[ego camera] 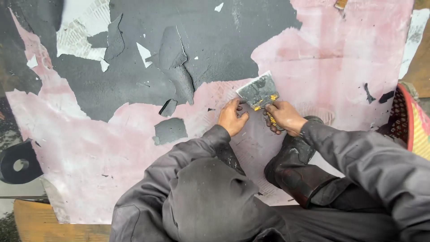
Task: Scraping old paint or protective coating off a large metal industrial component using a hand scraper.
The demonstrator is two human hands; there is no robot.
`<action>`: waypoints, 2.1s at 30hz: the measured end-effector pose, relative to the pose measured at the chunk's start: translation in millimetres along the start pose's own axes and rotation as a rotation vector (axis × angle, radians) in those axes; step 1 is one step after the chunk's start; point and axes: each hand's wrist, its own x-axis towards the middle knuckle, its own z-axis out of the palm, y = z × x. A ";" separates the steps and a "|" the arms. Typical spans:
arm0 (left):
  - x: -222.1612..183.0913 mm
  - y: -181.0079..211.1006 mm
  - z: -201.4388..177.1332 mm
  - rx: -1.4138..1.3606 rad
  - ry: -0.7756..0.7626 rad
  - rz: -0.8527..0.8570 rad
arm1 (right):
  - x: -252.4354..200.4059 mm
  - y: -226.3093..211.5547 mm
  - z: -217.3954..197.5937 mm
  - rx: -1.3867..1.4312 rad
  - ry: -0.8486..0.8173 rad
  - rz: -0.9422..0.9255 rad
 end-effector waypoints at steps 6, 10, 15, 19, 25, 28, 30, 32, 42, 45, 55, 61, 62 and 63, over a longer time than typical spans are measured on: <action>1.1 13.0 1.5 0.124 0.157 0.119 | 13.8 6.8 46.5 0.169 0.099 -0.039; 16.8 6.5 -7.4 0.256 0.232 0.225 | 20.7 -0.2 34.3 0.154 0.088 -0.098; 49.1 25.3 -16.8 0.599 0.253 0.359 | 27.1 -21.5 4.9 0.031 0.017 -0.175; 75.4 26.2 -22.7 0.754 0.233 0.389 | 34.8 -45.2 12.8 0.007 -0.029 -0.213; 103.9 1.3 -40.8 0.865 0.204 0.538 | 57.6 -52.5 40.8 0.073 0.028 -0.159; 97.7 17.4 -52.0 0.769 0.277 0.520 | 62.7 -58.1 37.2 0.049 0.008 -0.183; 100.8 28.8 -62.6 0.727 0.322 0.506 | 73.2 -74.4 29.2 0.019 -0.012 -0.212; 94.8 35.5 -72.1 0.691 0.343 0.491 | 77.6 -83.1 29.5 0.010 -0.031 -0.229; 42.8 63.2 -118.6 0.305 0.721 0.378 | 100.7 -119.1 80.6 0.080 -0.072 -0.296; 20.8 60.4 -132.7 0.234 0.846 0.336 | 115.7 -121.1 98.7 0.151 -0.062 -0.318; -49.8 44.0 -169.0 -0.102 1.266 0.381 | 142.8 -144.4 110.3 0.156 -0.020 -0.388; -124.5 58.9 -255.0 -0.112 1.365 0.081 | 125.3 -162.3 113.7 0.114 -0.028 -0.369; -139.4 46.7 -267.6 -0.110 1.370 0.091 | 123.8 -174.4 110.6 0.115 -0.032 -0.379; -154.1 34.2 -279.6 -0.252 1.381 0.092 | 122.4 -186.1 106.9 0.092 -0.046 -0.427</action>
